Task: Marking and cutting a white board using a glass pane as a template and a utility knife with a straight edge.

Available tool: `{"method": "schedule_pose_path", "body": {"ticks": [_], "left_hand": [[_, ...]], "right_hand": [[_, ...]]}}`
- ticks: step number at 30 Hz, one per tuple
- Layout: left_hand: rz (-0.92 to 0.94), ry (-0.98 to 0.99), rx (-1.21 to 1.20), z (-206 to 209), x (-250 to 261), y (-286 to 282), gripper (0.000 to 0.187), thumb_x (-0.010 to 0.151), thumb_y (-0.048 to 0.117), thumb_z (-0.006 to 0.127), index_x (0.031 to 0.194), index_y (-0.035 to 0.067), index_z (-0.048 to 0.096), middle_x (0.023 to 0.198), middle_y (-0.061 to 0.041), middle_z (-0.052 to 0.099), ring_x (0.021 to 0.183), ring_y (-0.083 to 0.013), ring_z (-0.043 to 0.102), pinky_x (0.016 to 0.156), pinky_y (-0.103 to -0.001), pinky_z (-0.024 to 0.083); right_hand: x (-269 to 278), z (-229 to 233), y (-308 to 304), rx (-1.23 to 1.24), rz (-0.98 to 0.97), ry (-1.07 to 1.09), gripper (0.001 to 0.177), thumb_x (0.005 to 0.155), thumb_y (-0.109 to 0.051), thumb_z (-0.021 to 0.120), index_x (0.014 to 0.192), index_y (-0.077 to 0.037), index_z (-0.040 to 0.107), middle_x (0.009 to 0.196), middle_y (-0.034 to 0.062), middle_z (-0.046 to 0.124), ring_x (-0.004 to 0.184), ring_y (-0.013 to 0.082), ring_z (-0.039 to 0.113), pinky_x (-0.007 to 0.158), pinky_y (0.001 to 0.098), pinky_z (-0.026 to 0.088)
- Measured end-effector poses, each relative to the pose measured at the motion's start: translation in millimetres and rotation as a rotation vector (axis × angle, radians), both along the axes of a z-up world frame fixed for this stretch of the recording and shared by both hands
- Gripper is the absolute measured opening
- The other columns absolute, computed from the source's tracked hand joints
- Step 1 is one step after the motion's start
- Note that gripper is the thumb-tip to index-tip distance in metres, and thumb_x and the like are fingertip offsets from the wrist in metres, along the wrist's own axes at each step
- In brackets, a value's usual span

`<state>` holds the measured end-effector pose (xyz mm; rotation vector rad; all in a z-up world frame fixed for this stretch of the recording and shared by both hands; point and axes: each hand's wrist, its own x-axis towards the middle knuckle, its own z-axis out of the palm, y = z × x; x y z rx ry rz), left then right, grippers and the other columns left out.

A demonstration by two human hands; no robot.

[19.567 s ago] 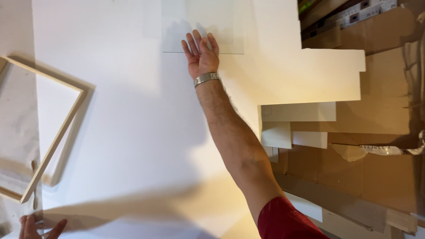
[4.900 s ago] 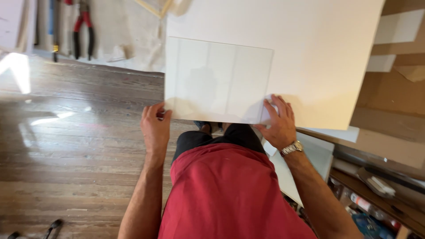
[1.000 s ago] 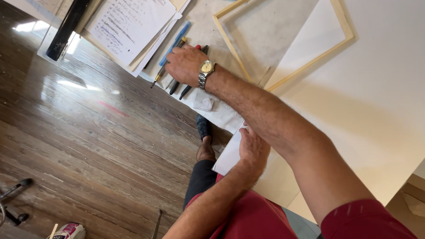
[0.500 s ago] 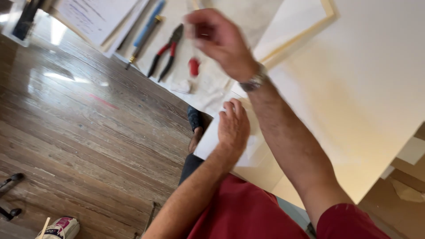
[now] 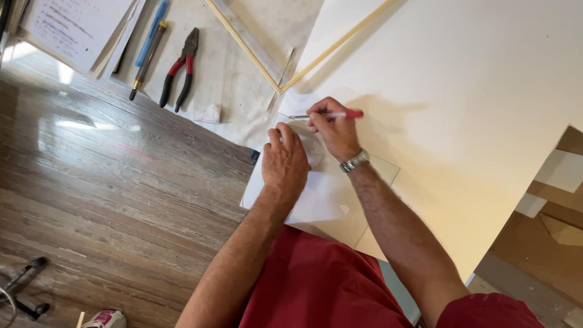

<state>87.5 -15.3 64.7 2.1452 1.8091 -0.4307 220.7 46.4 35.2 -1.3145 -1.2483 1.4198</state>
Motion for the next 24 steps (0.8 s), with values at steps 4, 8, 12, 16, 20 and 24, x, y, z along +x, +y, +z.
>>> {"method": "schedule_pose_path", "body": {"ticks": [4,8,12,16,20,24], "left_hand": [[0.019,-0.012,-0.038,8,-2,2,0.102,0.069,0.053,0.09,0.141,-0.007,0.051,0.136,-0.023,0.041,0.12,-0.0362,0.044,0.089,-0.036,0.05],[0.124,-0.159,-0.044,7,-16,-3,0.107,0.067,0.05,0.092,0.146,-0.005,0.044,0.141,-0.021,0.039,0.132,-0.0369,0.039,0.105,-0.04,0.044],[0.199,-0.266,0.031,20,-23,-2,0.1,0.07,0.047,0.091,0.147,0.0,0.048,0.146,-0.022,0.035,0.138,-0.0391,0.038,0.11,-0.045,0.043],[0.236,-0.245,0.078,13,-23,-1,0.078,0.075,0.039,0.09,0.139,0.006,0.06,0.14,-0.02,0.04,0.129,-0.0359,0.049,0.101,-0.042,0.051],[0.264,-0.252,0.077,2,-22,1,0.075,0.074,0.038,0.092,0.136,0.008,0.063,0.137,-0.02,0.043,0.124,-0.0358,0.053,0.098,-0.042,0.052],[0.259,-0.279,0.166,-19,-24,-1,0.075,0.065,0.035,0.096,0.129,0.011,0.064,0.131,-0.016,0.047,0.116,-0.037,0.056,0.091,-0.044,0.055]], "right_hand": [[-15,2,5,0.044,-0.019,-0.079,0.013,0.1,-0.013,0.062,0.1,-0.004,0.071,0.072,0.009,0.072,0.062,0.0104,0.072,0.062,0.0241,0.061],[-1,23,-21,0.217,-0.022,-0.064,0.021,0.107,-0.01,0.053,0.112,-0.001,0.071,0.089,0.0166,0.075,0.079,0.0202,0.076,0.077,0.034,0.064],[50,30,-83,0.15,-0.25,-0.254,0.014,0.104,0.003,0.057,0.112,0.004,0.068,0.089,0.0191,0.068,0.068,0.0249,0.068,0.067,0.0375,0.058],[106,44,-158,0.219,-0.234,-0.939,0.038,0.087,-0.012,0.087,0.12,-0.007,0.068,0.107,0.0097,0.068,0.087,0.0322,0.06,0.079,0.0435,0.053],[142,17,-204,0.355,-0.105,-1.027,0.045,0.083,-0.035,0.085,0.11,-0.006,0.063,0.134,0.0142,0.066,0.114,0.0372,0.062,0.098,0.0432,0.053],[142,16,-211,0.456,-0.047,-0.995,0.05,0.083,-0.042,0.08,0.109,-0.003,0.064,0.143,0.0196,0.061,0.125,0.0406,0.061,0.103,0.0446,0.052]]}}
